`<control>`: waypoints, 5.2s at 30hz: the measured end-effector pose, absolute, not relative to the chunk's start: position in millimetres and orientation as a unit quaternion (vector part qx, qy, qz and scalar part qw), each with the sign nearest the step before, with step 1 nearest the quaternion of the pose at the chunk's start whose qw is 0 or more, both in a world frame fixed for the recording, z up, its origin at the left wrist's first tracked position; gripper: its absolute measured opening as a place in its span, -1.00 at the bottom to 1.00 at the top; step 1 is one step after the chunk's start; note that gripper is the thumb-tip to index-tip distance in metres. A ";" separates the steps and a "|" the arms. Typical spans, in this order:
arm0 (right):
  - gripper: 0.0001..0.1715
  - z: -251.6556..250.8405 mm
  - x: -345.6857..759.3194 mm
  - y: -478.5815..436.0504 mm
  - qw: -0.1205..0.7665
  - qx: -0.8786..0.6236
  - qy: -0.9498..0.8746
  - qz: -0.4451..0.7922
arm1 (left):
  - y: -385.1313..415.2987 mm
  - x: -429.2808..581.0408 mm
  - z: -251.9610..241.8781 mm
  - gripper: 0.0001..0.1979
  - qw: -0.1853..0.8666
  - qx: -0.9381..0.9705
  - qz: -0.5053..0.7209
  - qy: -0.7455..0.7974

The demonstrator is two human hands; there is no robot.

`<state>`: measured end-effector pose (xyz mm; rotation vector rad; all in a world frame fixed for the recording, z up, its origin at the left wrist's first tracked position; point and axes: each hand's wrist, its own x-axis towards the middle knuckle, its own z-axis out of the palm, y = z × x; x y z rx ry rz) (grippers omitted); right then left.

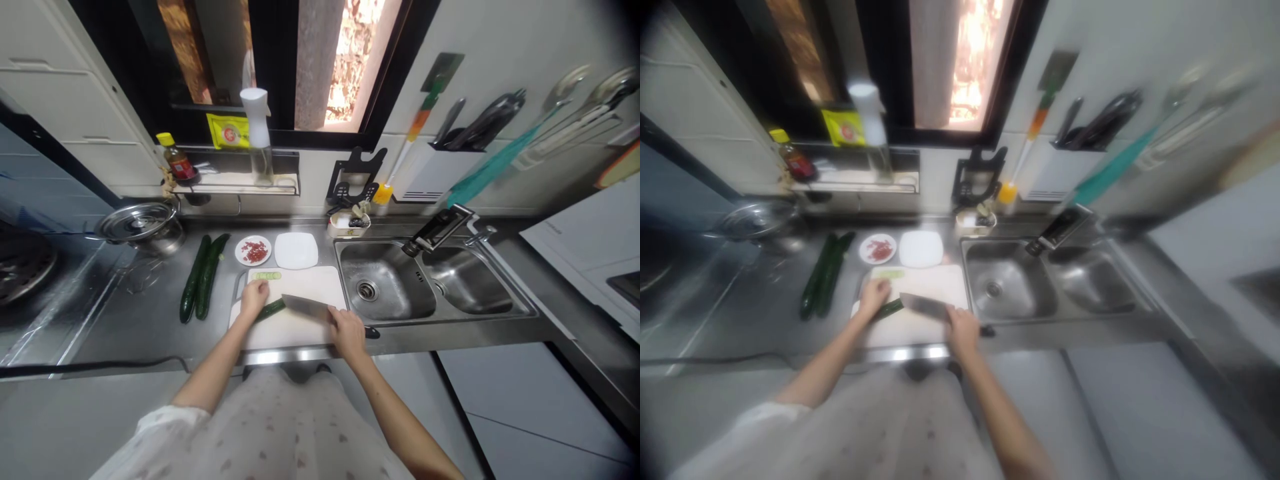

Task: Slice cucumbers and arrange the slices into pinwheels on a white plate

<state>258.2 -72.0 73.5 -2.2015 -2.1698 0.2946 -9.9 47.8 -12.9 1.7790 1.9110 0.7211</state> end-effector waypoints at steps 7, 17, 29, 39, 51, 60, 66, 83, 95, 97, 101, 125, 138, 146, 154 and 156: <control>-0.50 77.8 240.8 -64.4 0.150 -0.698 -0.680 0.167 | 8.3 -14.5 -10.5 -0.78 0.204 0.685 0.301 0.631; -0.59 81.3 200.8 -44.4 0.275 -0.688 -0.621 0.254 | -1.5 -7.9 -11.8 -0.78 0.181 0.726 0.295 0.595; -0.62 64.1 180.8 -19.9 0.085 -0.698 -0.667 0.245 | -0.7 -1.5 -8.3 -0.76 0.205 0.752 0.277 0.562; -0.60 65.2 179.4 -23.8 -0.017 -0.680 -0.690 0.249 | -2.8 -1.8 -7.1 -0.74 0.225 0.776 0.267 0.526; -0.61 71.8 174.5 -27.4 -0.026 -0.669 -0.689 0.276 | -1.1 -2.0 -14.5 -0.73 0.203 0.792 0.230 0.529; -0.61 72.3 172.4 -28.8 -0.033 -0.672 -0.686 0.278 | -1.6 -2.1 -14.2 -0.73 0.205 0.795 0.242 0.518; -0.64 68.0 174.3 -33.6 -0.034 -0.667 -0.691 0.277 | -1.7 -2.2 -17.0 -0.73 0.209 0.794 0.242 0.517; -0.68 70.0 189.3 -61.3 -0.060 -0.665 -0.683 0.296 | 0.2 -1.6 -9.0 -0.75 0.227 0.791 0.249 0.511; -0.66 69.1 180.2 -44.6 -0.051 -0.662 -0.686 0.298 | 2.6 -2.6 -13.6 -0.74 0.231 0.791 0.256 0.505; -0.67 68.8 181.0 -46.9 -0.051 -0.662 -0.685 0.299 | 2.7 -2.8 -14.1 -0.74 0.230 0.793 0.255 0.504; -0.67 69.4 184.8 -55.0 -0.059 -0.664 -0.681 0.304 | 2.6 -2.8 -14.4 -0.74 0.229 0.792 0.252 0.506; -0.64 70.7 178.7 -45.5 -0.078 -0.661 -0.683 0.300 | 2.3 -2.9 -13.6 -0.76 0.227 0.796 0.259 0.498; -0.64 67.0 185.1 -53.9 -0.093 -0.659 -0.684 0.298 | 2.9 -3.2 -16.0 -0.75 0.223 0.796 0.258 0.500; -0.60 70.1 174.3 -38.4 -0.091 -0.655 -0.689 0.298 | 2.8 -3.0 -16.3 -0.75 0.224 0.794 0.260 0.502; -0.63 67.1 181.0 -50.1 -0.099 -0.664 -0.678 0.300 | 2.3 -2.9 -14.4 -0.75 0.222 0.796 0.261 0.500; -0.65 65.3 184.3 -55.0 -0.096 -0.663 -0.680 0.300 | 2.3 -3.0 -13.7 -0.75 0.224 0.795 0.262 0.499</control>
